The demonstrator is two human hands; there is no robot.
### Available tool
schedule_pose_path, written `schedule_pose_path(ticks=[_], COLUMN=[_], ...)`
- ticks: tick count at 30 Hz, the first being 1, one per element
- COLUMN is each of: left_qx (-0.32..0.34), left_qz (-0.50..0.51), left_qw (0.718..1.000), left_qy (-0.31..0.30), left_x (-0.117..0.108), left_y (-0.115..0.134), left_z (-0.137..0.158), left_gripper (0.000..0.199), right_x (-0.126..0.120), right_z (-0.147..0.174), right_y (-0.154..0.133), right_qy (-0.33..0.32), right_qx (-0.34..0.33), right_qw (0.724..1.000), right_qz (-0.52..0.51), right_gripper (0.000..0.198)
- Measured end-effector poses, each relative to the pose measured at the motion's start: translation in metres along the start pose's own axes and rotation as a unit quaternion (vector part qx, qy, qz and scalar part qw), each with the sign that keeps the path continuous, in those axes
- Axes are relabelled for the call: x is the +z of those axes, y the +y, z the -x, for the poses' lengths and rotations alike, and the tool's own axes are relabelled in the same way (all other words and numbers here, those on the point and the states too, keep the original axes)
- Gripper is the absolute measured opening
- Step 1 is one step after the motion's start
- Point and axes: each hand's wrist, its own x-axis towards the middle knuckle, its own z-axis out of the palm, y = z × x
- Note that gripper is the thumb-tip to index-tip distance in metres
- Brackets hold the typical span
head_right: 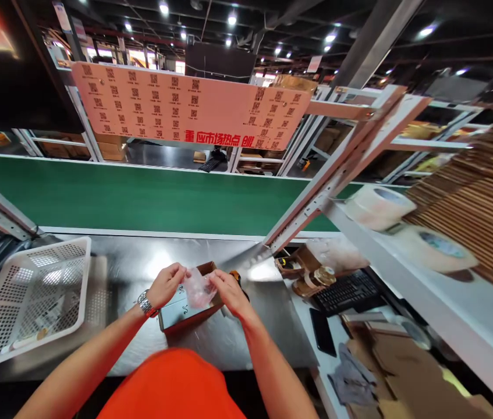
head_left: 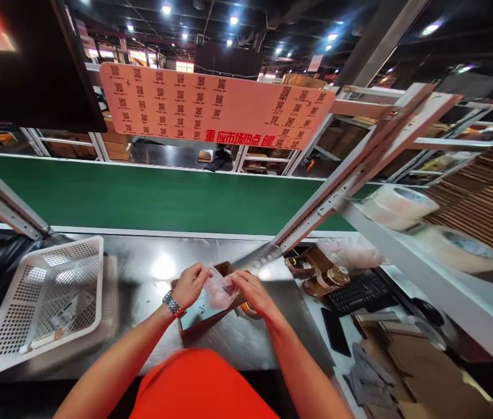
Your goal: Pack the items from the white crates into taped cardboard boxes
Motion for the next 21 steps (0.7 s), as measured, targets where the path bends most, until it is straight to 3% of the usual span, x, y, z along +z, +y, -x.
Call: schedule_pose_path(ticks=[2,7,11,14,16,18,21], left_qx=[0.006,0.033,0.072,0.107,0.075,0.025,-0.023], left_qz=[0.007,0.008,0.014,-0.091,-0.222,-0.323,-0.373], left_qw=[1.000,0.999,0.996,0.989,0.969,0.932,0.891], left_qy=[-0.012,-0.032,-0.047,-0.035,-0.078,-0.160,-0.258], left_x=[0.007,0.038,0.048,0.037,0.027,0.021,0.019], left_y=[0.003,0.014,0.015,0.001,-0.016,-0.034,-0.056], left_z=[-0.002,-0.016,-0.025,-0.020,-0.010,0.002,0.018], left_gripper=[0.051,0.039,0.035,0.033,0.043,0.049,0.045], right_x=[0.005,0.020,0.007,-0.008,-0.010,-0.004,0.012], right_z=[0.002,0.004,-0.002,-0.006,-0.008,-0.011,-0.021], right_y=[0.001,0.008,0.025,0.032,0.031,0.027,0.025], right_qy=[-0.033,0.007,0.019,0.016,-0.037,-0.103,-0.170], right_qx=[0.004,-0.049,-0.093,-0.093,-0.091,-0.084,-0.033], right_qw=[0.998,0.974,0.951,0.920,0.904,0.883,0.844], right_qz=[0.048,0.222,0.295,0.381,0.415,0.450,0.507], right_gripper=[0.057,0.066,0.015,0.018,0.023,0.028,0.028])
